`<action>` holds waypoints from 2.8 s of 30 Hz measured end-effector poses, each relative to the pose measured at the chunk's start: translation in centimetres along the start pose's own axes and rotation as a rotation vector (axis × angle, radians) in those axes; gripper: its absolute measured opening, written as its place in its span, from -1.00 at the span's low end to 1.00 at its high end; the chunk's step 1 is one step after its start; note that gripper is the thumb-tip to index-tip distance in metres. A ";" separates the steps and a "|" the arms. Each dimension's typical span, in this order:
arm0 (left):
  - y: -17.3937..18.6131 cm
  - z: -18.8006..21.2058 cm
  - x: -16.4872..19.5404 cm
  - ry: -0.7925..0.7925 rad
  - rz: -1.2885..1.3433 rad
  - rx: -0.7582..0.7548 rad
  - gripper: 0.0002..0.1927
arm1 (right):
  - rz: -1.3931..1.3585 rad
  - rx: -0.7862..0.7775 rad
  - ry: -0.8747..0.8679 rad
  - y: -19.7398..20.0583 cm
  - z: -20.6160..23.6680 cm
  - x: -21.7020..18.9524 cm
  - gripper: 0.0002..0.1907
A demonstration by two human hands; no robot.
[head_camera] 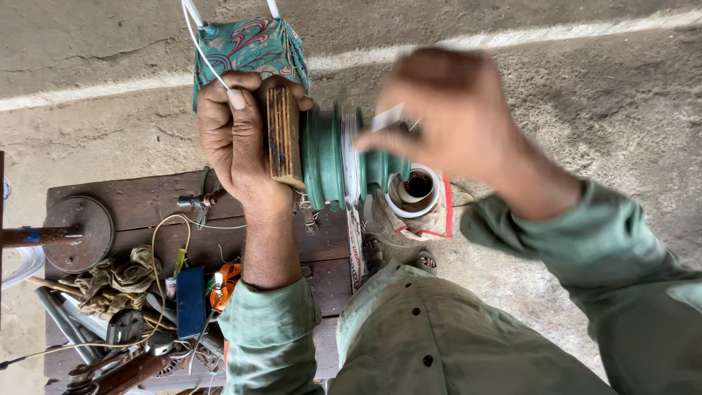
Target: The person winds white wire onto a green spool mounted on a wooden board at a workbench. They pull wire off a coil, guide it around the spool, cut a length with scissors, and use pliers and a wrench to tighten and adjust the fitting while continuing to wind the wire by hand.
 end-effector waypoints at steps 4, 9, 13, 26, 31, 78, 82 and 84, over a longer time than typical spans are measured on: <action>-0.1 -0.1 -0.1 -0.009 0.024 -0.005 -0.78 | -0.381 0.117 -0.317 -5.6 2.1 12.4 -0.55; 0.0 -0.1 -0.1 -0.007 0.039 0.002 -0.79 | -0.474 0.029 -0.997 -19.7 15.0 20.1 -0.67; 0.0 0.0 -0.1 -0.003 0.035 -0.009 -0.80 | -1.319 0.129 -1.297 -27.8 23.7 11.9 -0.80; 0.1 0.0 -0.2 0.006 0.048 -0.007 -0.80 | 0.212 -0.187 0.202 -5.4 5.5 -10.9 -0.80; 0.0 0.1 -0.1 0.012 0.037 -0.004 -0.81 | -0.120 0.100 0.026 -2.0 -0.2 5.2 -0.62; 0.3 0.0 -0.2 0.013 0.039 0.008 -0.80 | 0.220 -0.043 0.197 -1.9 2.3 -6.4 -0.68; 0.3 0.0 -0.2 0.003 0.020 0.003 -0.79 | -0.234 0.099 -0.239 -5.7 2.9 10.1 -0.56; 0.3 0.0 -0.2 0.000 0.016 0.001 -0.79 | -0.572 0.170 -0.631 -12.7 8.1 17.4 -0.51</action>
Point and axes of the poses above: each hand's wrist, its own z-axis away from the middle knuckle, its own y-axis out of the back of the hand, x = y × z, the point moved 9 cm from there along -z, towards the middle knuckle, and after that the axes turned 1 degree about -z, right-handed, at the moved point
